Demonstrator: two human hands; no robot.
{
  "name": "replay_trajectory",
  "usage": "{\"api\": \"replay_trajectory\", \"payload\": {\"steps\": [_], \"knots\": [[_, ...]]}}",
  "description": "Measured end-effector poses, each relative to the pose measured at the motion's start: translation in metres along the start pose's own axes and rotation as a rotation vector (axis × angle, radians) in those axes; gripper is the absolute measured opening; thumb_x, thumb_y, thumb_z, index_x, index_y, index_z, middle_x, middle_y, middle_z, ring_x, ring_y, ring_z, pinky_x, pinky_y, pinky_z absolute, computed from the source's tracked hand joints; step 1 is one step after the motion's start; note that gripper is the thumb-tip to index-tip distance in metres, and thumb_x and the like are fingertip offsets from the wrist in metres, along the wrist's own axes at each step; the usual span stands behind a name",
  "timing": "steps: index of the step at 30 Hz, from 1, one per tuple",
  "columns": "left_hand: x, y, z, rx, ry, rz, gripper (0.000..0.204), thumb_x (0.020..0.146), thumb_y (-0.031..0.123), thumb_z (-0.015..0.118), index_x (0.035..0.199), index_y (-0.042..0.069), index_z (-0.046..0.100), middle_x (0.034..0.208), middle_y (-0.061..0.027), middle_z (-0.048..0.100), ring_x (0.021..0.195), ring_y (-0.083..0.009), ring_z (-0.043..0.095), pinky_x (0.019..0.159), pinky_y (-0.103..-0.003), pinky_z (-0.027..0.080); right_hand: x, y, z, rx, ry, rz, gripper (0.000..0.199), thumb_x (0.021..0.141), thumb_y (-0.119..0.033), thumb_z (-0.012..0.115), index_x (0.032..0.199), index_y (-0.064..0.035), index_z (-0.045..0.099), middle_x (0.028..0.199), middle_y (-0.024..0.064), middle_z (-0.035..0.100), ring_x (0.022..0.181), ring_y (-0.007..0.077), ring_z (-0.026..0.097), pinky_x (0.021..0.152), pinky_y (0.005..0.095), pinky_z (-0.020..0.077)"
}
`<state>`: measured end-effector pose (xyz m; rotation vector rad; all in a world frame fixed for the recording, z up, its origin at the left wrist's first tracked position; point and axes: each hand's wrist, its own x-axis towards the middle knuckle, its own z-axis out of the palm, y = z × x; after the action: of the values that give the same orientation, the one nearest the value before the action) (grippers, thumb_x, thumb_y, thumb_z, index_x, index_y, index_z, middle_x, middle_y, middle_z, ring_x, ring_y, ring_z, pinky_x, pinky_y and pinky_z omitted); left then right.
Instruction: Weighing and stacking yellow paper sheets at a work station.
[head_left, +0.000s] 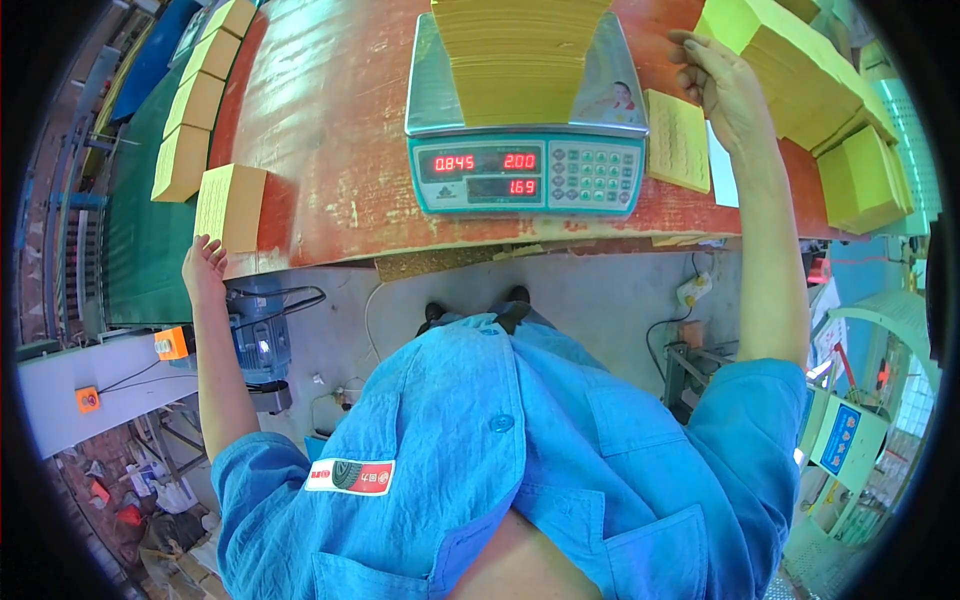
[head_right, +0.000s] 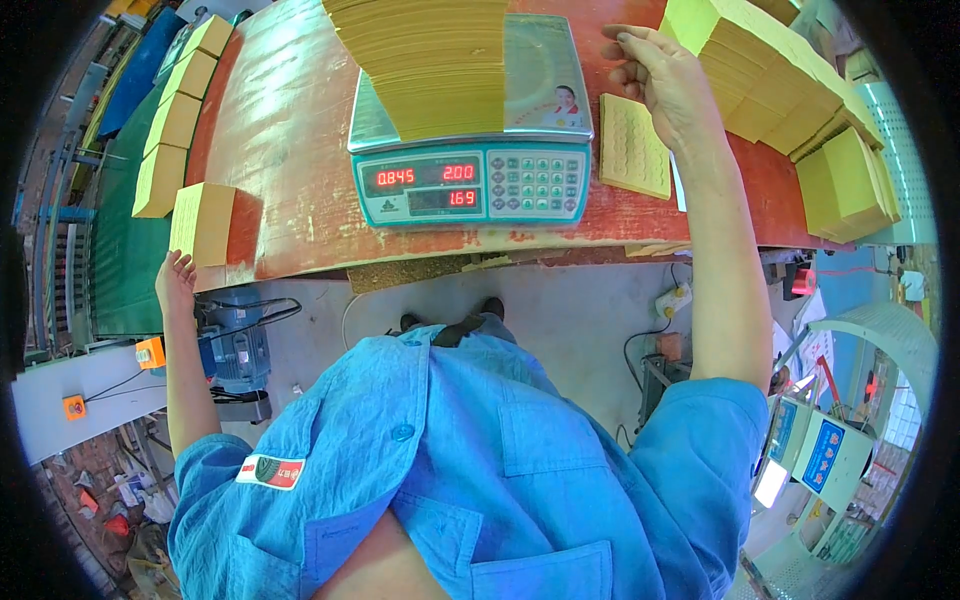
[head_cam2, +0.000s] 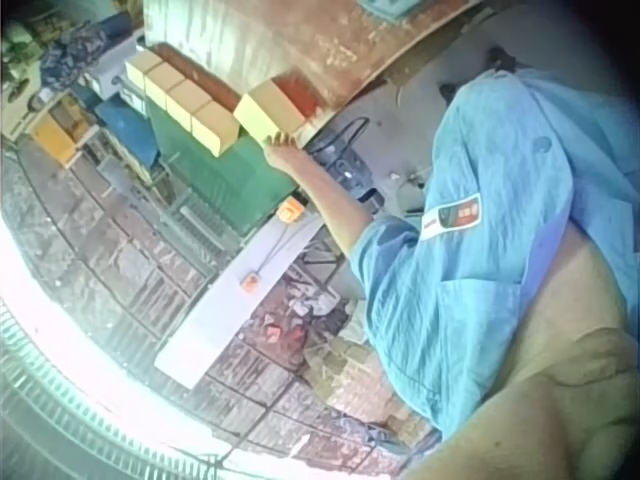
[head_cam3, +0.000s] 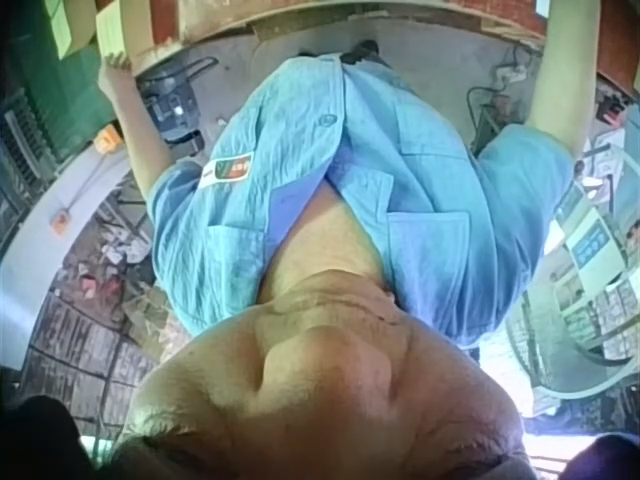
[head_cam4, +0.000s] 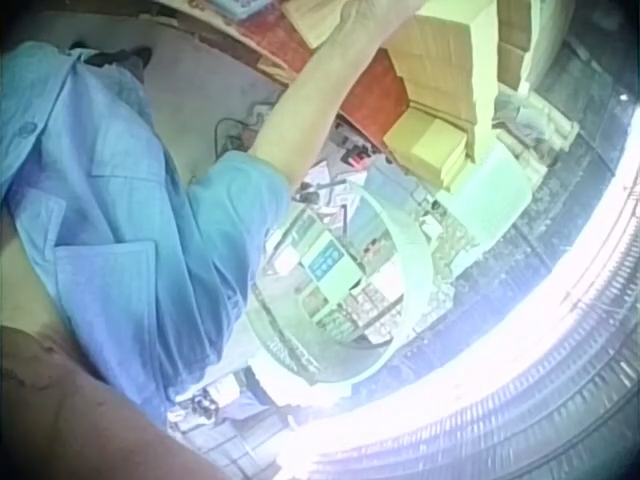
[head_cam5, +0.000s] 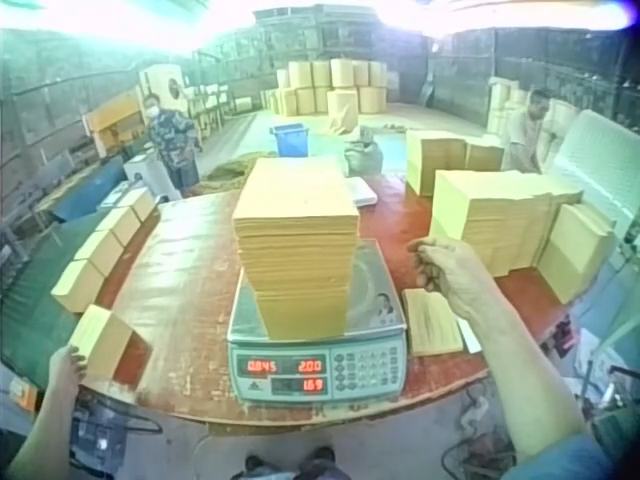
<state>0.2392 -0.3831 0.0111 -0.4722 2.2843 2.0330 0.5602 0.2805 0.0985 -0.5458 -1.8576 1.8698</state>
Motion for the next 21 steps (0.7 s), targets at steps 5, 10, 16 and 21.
{"api": "replay_trajectory", "payload": {"steps": [5, 10, 16, 21], "knots": [[0.009, -0.01, -0.004, 0.289, -0.032, 0.175, 0.033, 0.089, 0.029, 0.065, 0.108, 0.002, 0.062, 0.094, -0.0094, 0.063, 0.08, -0.0186, 0.062, 0.066, -0.029, 0.049, -0.002, 0.003, -0.004, -0.027, 0.043, 0.032, 0.025, 0.096, -0.02, 0.052, 0.112, -0.0049, 0.064, 0.09, 0.0006, 0.064, 0.07, 0.0066, 0.056, 0.062, 0.0208, 0.0422], [-0.021, 0.004, 0.002, 1.188, -0.067, 0.877, 0.036, 0.076, 0.029, 0.076, 0.099, 0.002, 0.069, 0.1, -0.0128, 0.063, 0.091, -0.0267, 0.061, 0.082, -0.037, 0.049, -0.012, -0.008, 0.003, -0.032, 0.101, -0.006, 0.027, 0.094, -0.018, 0.055, 0.115, -0.0036, 0.063, 0.088, -0.0002, 0.062, 0.072, 0.0068, 0.053, 0.064, 0.0207, 0.0414], [-0.03, 0.008, 0.032, 1.302, -0.01, 0.898, 0.033, 0.073, 0.024, 0.077, 0.086, 0.004, 0.054, 0.087, -0.0141, 0.059, 0.088, -0.0333, 0.058, 0.074, -0.043, 0.047, -0.071, -0.069, 0.03, -0.019, 0.24, -0.252, 0.03, 0.099, -0.01, 0.044, 0.122, 0.0055, 0.056, 0.095, 0.0058, 0.056, 0.076, 0.0086, 0.047, 0.067, 0.02, 0.0389], [-0.019, 0.008, 0.017, 1.301, 0.031, 0.914, 0.027, 0.075, 0.021, 0.074, 0.09, 0.005, 0.057, 0.088, -0.0107, 0.059, 0.089, -0.0309, 0.059, 0.074, -0.042, 0.048, -0.109, -0.088, 0.102, -0.073, -0.034, -0.497, 0.031, 0.099, -0.011, 0.041, 0.119, 0.0069, 0.055, 0.092, 0.0112, 0.054, 0.07, 0.0104, 0.047, 0.064, 0.0188, 0.0377]]}}
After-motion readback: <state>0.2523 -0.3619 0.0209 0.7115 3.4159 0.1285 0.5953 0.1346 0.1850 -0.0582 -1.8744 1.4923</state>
